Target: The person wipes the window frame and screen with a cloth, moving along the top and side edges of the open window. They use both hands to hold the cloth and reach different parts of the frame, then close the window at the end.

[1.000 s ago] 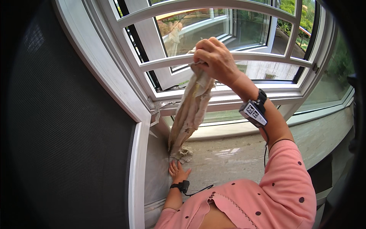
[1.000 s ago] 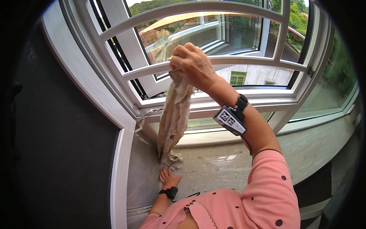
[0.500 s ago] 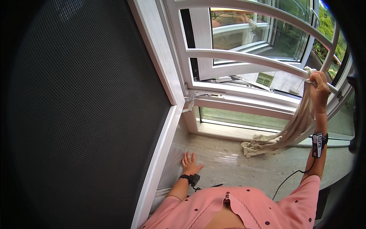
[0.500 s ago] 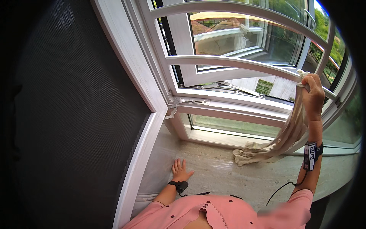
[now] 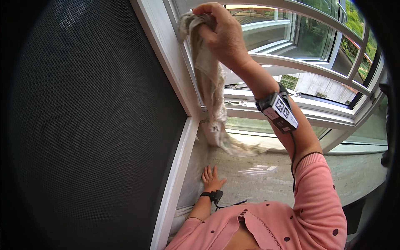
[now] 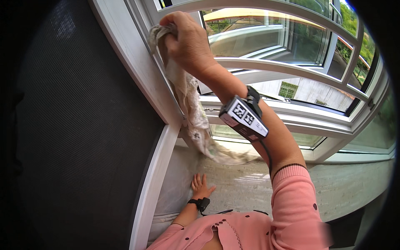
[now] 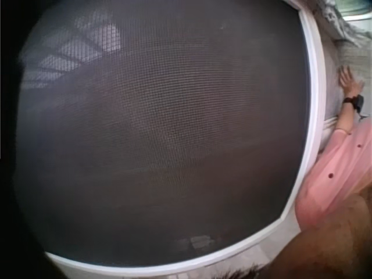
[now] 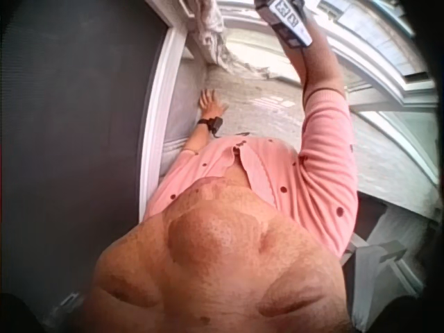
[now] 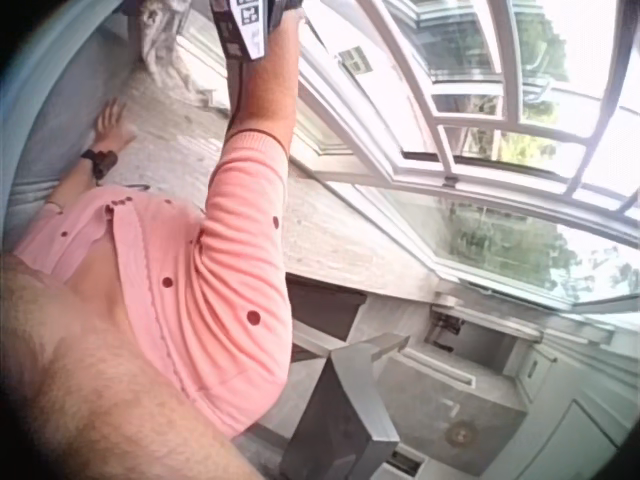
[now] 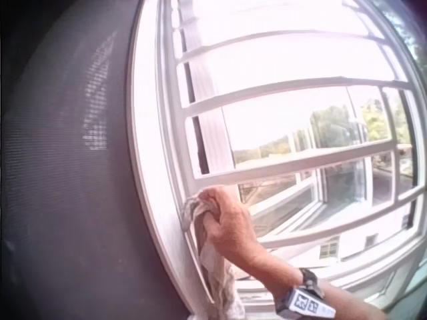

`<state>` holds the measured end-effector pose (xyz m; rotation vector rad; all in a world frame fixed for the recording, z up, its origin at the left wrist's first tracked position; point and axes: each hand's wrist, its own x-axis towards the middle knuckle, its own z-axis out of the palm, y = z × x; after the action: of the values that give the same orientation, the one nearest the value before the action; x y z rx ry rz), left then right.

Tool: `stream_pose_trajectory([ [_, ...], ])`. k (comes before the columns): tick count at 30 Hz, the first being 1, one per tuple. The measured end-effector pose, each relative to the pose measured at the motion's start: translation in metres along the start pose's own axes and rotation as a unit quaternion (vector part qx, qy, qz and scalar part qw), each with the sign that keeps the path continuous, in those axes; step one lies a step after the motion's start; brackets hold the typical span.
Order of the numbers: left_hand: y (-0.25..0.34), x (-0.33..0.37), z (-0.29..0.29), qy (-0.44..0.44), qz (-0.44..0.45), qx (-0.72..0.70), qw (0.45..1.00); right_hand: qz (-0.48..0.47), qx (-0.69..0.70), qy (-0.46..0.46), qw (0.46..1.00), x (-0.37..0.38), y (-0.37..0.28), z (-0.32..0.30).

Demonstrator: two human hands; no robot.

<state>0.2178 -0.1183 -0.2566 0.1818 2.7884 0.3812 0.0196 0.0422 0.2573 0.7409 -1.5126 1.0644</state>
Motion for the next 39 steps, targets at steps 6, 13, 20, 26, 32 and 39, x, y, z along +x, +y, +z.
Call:
stream_pose_trajectory([
  [6,0.001,-0.002,0.000,0.013,-0.004,-0.017,1.000,0.056,0.010,0.030,0.998,-0.070,0.002,0.044],
  [13,-0.002,0.003,0.004,0.008,-0.011,-0.012,1.000,0.157,-0.059,-0.214,0.962,-0.088,0.005,-0.039],
  [20,-0.004,0.000,0.004,0.051,0.010,-0.010,0.999,-0.260,-0.269,0.047,0.926,0.045,0.014,-0.031],
  [26,-0.003,0.000,0.001,0.016,-0.001,-0.034,0.999,-0.323,-0.425,-0.018,0.845,0.056,0.040,-0.023],
  [32,-0.008,0.001,0.011,0.045,0.006,-0.035,0.998,-0.374,-0.489,-0.040,0.787,0.063,0.052,-0.117],
  [39,-0.012,0.002,0.014,0.047,0.008,-0.021,0.999,-0.314,-0.622,-0.057,0.715,0.054,0.036,-0.286],
])
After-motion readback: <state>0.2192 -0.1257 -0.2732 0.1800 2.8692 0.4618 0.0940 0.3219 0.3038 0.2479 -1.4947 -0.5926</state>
